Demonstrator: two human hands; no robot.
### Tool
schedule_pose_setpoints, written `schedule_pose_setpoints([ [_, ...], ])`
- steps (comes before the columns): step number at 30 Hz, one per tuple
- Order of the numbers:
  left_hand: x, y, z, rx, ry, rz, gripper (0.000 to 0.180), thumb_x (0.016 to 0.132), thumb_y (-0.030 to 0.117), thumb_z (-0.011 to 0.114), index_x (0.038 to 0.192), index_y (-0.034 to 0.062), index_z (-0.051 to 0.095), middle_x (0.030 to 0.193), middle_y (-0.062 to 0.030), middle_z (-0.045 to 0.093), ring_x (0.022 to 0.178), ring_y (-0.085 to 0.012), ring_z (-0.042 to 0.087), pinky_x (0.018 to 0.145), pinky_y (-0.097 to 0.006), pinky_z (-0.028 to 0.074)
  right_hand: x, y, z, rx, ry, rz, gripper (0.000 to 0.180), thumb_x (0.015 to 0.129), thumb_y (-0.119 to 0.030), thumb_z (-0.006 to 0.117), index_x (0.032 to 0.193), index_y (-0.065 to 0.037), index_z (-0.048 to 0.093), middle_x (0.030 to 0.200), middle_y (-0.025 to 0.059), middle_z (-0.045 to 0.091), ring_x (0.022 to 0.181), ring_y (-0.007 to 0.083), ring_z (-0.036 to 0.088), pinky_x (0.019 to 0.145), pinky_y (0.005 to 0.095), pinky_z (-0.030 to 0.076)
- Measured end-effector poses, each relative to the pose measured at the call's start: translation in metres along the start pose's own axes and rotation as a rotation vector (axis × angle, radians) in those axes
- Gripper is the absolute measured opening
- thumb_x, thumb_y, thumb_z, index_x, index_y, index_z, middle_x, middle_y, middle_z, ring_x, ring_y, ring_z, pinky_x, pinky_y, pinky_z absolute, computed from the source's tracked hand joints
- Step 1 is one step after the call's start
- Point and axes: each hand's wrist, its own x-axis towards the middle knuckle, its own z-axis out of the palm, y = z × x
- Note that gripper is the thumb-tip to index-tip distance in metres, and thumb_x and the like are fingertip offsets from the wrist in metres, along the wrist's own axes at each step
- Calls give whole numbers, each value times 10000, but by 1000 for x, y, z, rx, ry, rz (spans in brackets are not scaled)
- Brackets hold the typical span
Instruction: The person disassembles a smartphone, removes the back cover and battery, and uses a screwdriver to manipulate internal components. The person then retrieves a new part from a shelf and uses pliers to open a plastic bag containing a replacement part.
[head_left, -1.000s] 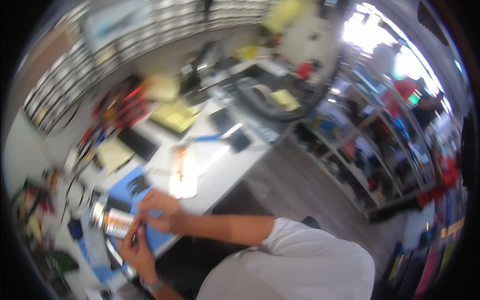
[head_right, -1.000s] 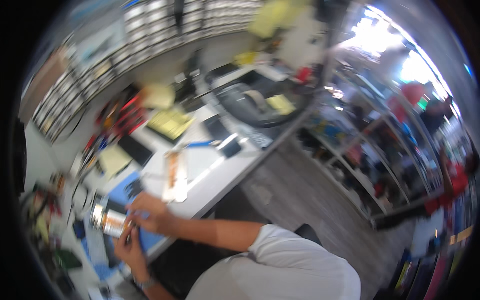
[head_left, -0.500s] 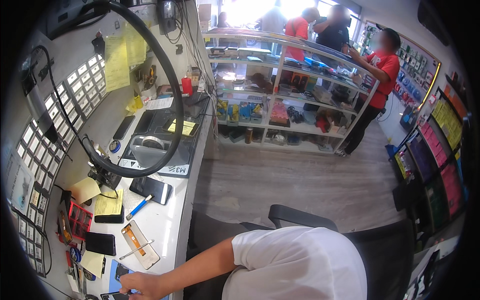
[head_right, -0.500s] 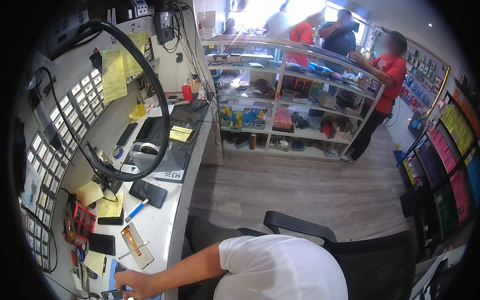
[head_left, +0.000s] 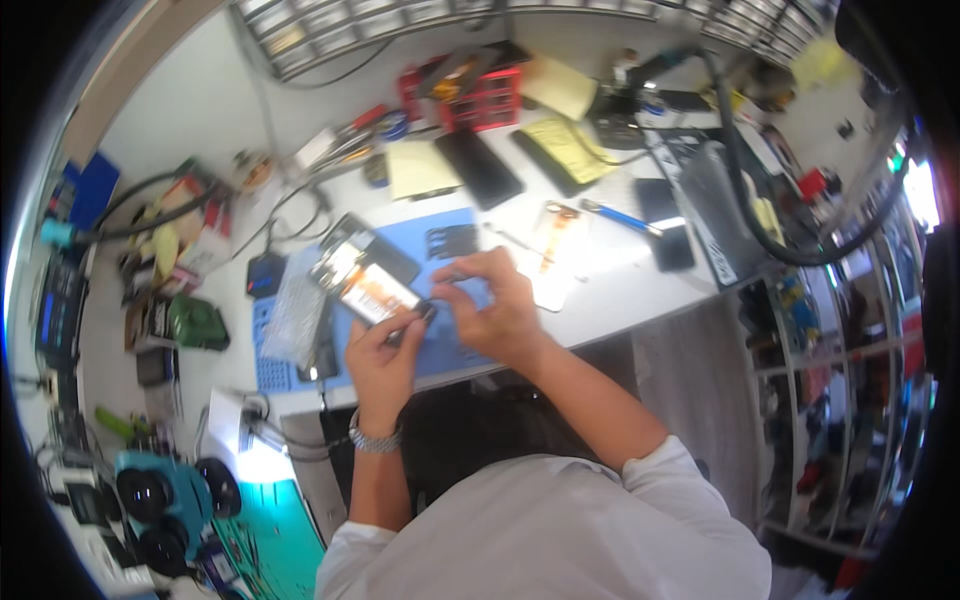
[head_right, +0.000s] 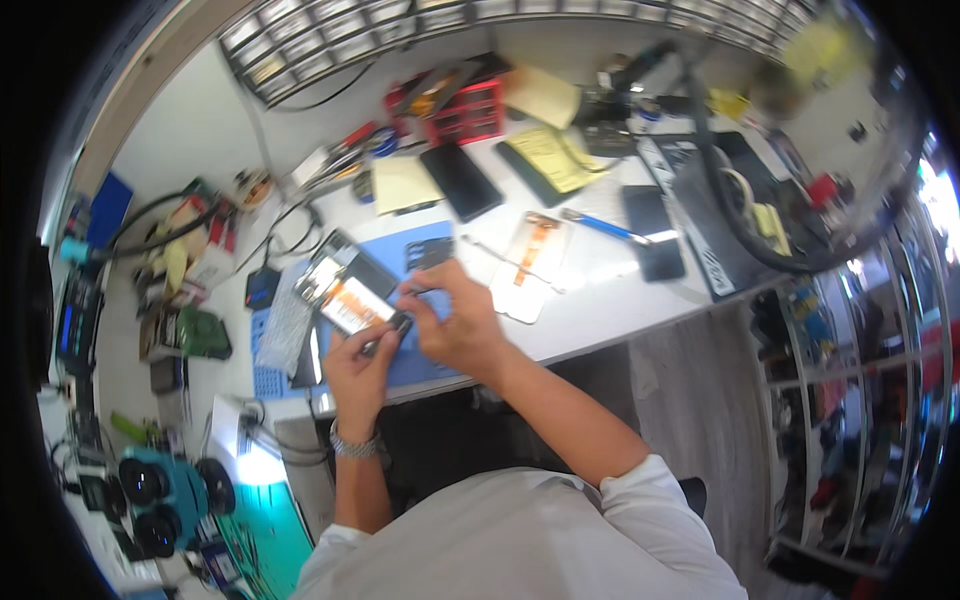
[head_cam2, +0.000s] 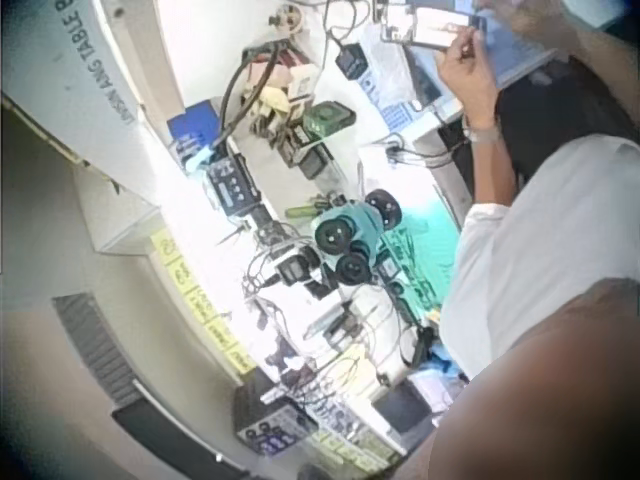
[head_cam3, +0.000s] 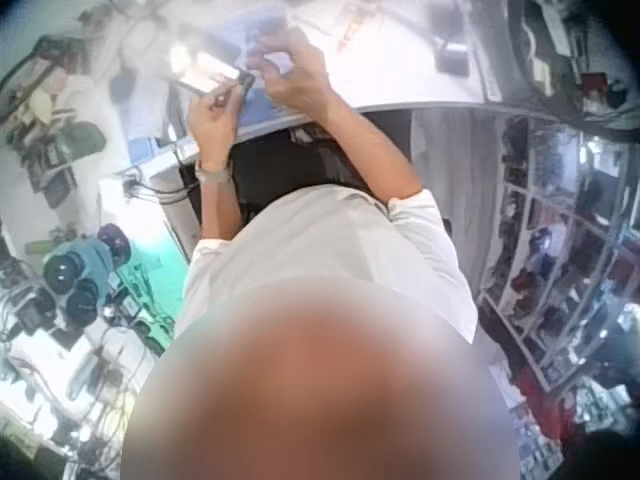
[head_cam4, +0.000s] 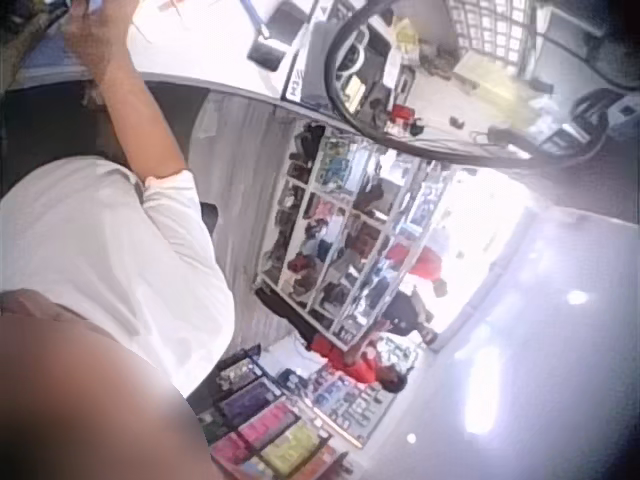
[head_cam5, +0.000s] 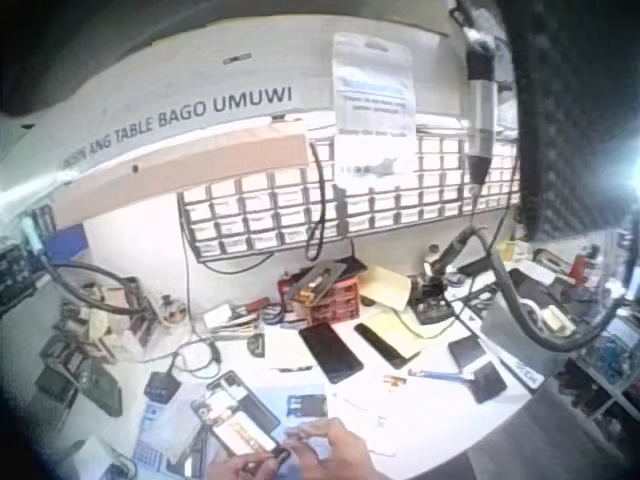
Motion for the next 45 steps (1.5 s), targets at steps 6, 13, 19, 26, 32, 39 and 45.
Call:
schedule_pose_setpoints([
  [6, 7, 9, 6, -140, -3, 29, 167, 951, -1, 842, 1111, -46, 820, 1217, -114, 679, 1101, -193, 686, 939, -304, 554, 10, -15, 5, -20, -1, 116, 458, 864, 42, 896, 1187, -31, 580, 1062, 149, 765, 1023, 217, 790, 851, 336, 621],
  [13, 7, 8, 5, -137, -7, 7, 160, 951, -3, 840, 1101, -53, 814, 1236, -128, 681, 1105, -196, 695, 911, -307, 569, 5, -1, 6, -211, 4, -69, 331, 897, 87, 825, 1162, 10, 642, 1158, 193, 779, 1015, 260, 803, 905, 348, 631],
  [19, 8, 12, 5, -151, -12, 10, 161, 953, -9, 833, 1104, -57, 812, 1246, -127, 678, 1110, -198, 695, 926, -309, 566, 3, 2, 10, -95, 25, -117, 402, 923, 113, 780, 1265, 23, 588, 1191, 212, 757, 1043, 267, 801, 894, 351, 649],
  [26, 7, 8, 4, -192, -23, 13, 177, 948, -17, 837, 1118, -56, 812, 1236, -116, 684, 1112, -188, 694, 934, -305, 567, 2, 1, 13, 1, -56, 48, 567, 988, 122, 706, 1428, -26, 381, 1151, 181, 691, 1027, 250, 767, 852, 328, 665],
  [32, 7, 5, 4, -188, -23, 16, 177, 943, -18, 846, 1113, -57, 813, 1237, -110, 681, 1097, -173, 699, 920, -287, 571, -8, 0, 9, 138, -7, 72, 593, 1010, 100, 690, 1471, 6, 328, 1221, 218, 645, 1109, 237, 721, 846, 315, 672],
  [39, 7, 10, 4, -183, -36, -32, 183, 933, -29, 851, 1109, -56, 812, 1240, -103, 665, 1106, -177, 703, 914, -289, 581, -13, 8, 11, 257, -50, -8, 577, 1021, 112, 666, 1467, -7, 318, 1214, 237, 644, 1109, 248, 717, 875, 300, 657],
  [45, 7, 9, 5, -230, -33, -46, 181, 929, -35, 851, 1106, -52, 814, 1246, -105, 666, 1115, -178, 704, 920, -289, 586, -14, 7, 12, 247, -66, -1, 569, 1016, 120, 667, 1451, -8, 324, 1204, 243, 645, 1101, 251, 719, 867, 302, 660],
])
